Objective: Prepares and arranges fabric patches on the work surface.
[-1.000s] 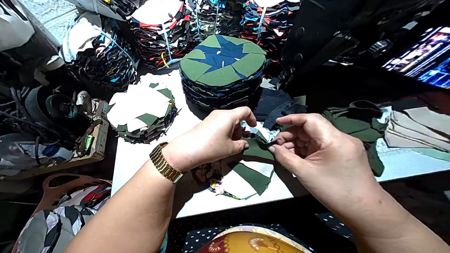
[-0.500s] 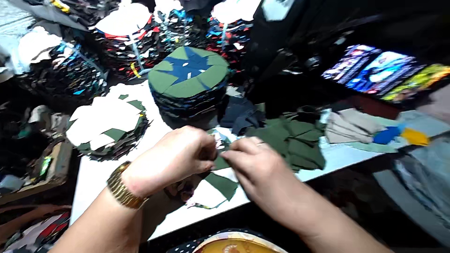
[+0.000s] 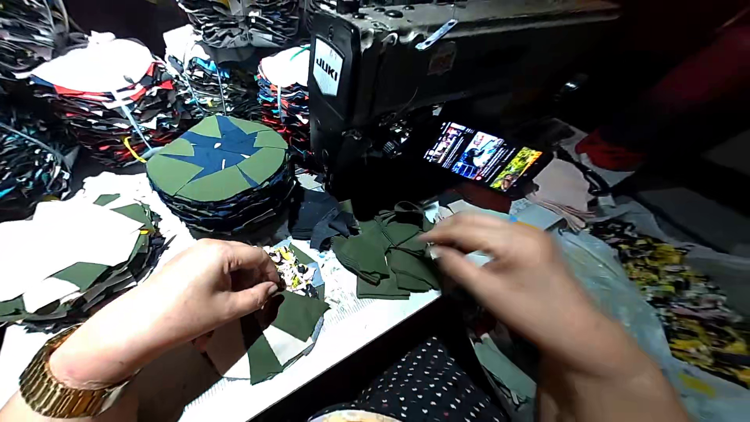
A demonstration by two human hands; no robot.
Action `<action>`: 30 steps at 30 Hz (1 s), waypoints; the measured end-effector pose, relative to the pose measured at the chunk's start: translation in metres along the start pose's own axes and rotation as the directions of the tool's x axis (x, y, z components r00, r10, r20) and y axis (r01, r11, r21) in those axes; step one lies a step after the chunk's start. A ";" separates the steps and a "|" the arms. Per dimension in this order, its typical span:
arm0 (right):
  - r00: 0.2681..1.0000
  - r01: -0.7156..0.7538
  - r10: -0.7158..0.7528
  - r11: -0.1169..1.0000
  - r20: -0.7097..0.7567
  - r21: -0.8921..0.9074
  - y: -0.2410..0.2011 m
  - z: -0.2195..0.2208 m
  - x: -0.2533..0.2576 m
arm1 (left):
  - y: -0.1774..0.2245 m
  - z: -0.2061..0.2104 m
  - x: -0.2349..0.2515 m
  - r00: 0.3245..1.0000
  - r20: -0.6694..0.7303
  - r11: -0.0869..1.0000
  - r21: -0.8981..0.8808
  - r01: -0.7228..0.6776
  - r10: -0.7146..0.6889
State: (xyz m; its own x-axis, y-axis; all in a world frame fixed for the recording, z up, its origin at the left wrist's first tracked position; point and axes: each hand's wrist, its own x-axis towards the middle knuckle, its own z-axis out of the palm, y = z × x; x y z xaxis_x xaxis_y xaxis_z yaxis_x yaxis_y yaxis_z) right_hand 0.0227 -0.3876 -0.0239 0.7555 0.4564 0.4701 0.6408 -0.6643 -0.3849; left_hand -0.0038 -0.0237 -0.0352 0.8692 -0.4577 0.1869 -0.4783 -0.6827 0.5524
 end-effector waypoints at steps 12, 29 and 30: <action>0.977 -0.207 0.201 0.973 -0.064 -0.106 0.114 -0.019 -0.020 | 0.006 0.016 0.009 0.979 -0.200 0.988 -0.138 -0.062 0.033; 0.987 0.028 0.048 0.884 -0.151 0.466 -0.022 0.004 0.034 | 0.029 0.007 0.010 0.983 -0.153 0.757 -0.653 -0.023 -0.101; 0.988 0.050 0.032 0.854 -0.148 0.518 -0.040 0.012 0.035 | 0.030 0.006 0.011 0.988 -0.127 0.748 -0.664 -0.021 -0.085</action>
State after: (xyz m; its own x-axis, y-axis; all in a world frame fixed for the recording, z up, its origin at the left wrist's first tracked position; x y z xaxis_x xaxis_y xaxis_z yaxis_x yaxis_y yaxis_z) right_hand 0.0254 -0.3375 -0.0015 0.7473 0.3421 0.5697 0.6554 -0.2375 -0.7170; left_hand -0.0098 -0.0529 -0.0217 0.9156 -0.3221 0.2408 -0.2926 -0.1227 0.9483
